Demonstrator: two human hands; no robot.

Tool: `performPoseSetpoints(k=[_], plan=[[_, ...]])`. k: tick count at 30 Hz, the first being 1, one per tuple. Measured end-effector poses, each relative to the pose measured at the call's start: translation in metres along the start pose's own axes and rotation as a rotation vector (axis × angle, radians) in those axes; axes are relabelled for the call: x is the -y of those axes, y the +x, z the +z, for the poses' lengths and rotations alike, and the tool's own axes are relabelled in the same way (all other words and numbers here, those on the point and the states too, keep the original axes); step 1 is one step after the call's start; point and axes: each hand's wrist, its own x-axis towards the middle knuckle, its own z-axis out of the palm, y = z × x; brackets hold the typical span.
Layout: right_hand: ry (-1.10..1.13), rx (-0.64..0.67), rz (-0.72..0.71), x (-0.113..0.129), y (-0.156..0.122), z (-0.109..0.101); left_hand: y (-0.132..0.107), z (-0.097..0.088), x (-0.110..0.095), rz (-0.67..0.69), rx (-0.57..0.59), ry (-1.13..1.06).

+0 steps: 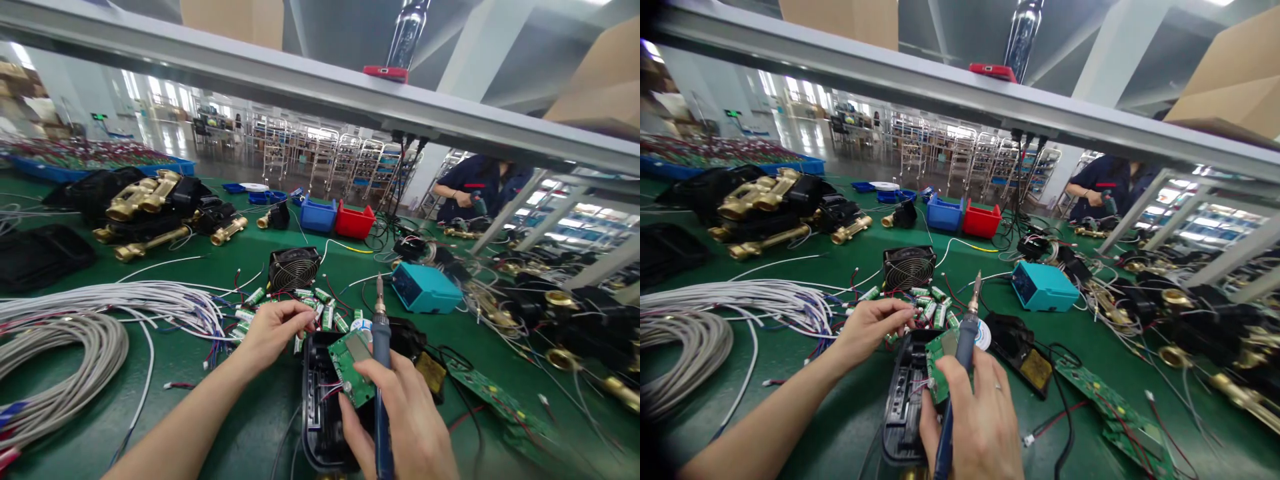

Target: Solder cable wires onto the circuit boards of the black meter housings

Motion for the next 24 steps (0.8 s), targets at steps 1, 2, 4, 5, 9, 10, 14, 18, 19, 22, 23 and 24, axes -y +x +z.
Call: performPoseSetpoints(k=[1,2,4,5,9,10,14,18,19,22,23,24], plan=[[0.061,0.003,0.008,-0.002,0.004,0.001,-0.001,0.001,-0.003,0.006,-0.021,-0.031],[0.138,0.008,0.017,-0.004,0.008,0.002,-0.003,0.002,-0.006,0.011,-0.042,-0.060],[0.322,0.031,0.026,-0.013,0.018,0.005,-0.005,0.003,-0.011,0.020,-0.083,-0.111],[0.416,0.054,0.028,-0.019,0.022,0.007,-0.006,0.004,-0.013,0.023,-0.100,-0.133],[0.638,0.231,0.057,-0.041,0.032,0.010,-0.009,0.003,-0.022,0.033,-0.120,-0.186],[0.638,0.281,0.083,-0.045,0.033,0.009,-0.010,0.002,-0.024,0.035,-0.116,-0.190],[0.570,0.398,0.171,-0.049,0.033,0.001,-0.011,0.002,-0.028,0.039,-0.101,-0.173],[0.538,0.263,0.139,-0.043,0.042,0.002,-0.015,0.005,-0.028,0.036,-0.075,-0.137],[0.510,0.216,0.119,-0.039,0.046,0.005,-0.016,0.006,-0.029,0.037,-0.065,-0.127],[0.400,0.134,0.031,-0.026,0.060,0.013,-0.019,0.007,-0.030,0.049,-0.037,-0.096],[0.365,0.125,0.004,-0.022,0.064,0.016,-0.020,0.007,-0.031,0.058,-0.027,-0.082],[0.333,0.115,-0.020,-0.018,0.068,0.018,-0.020,0.006,-0.031,0.074,-0.013,-0.059]])
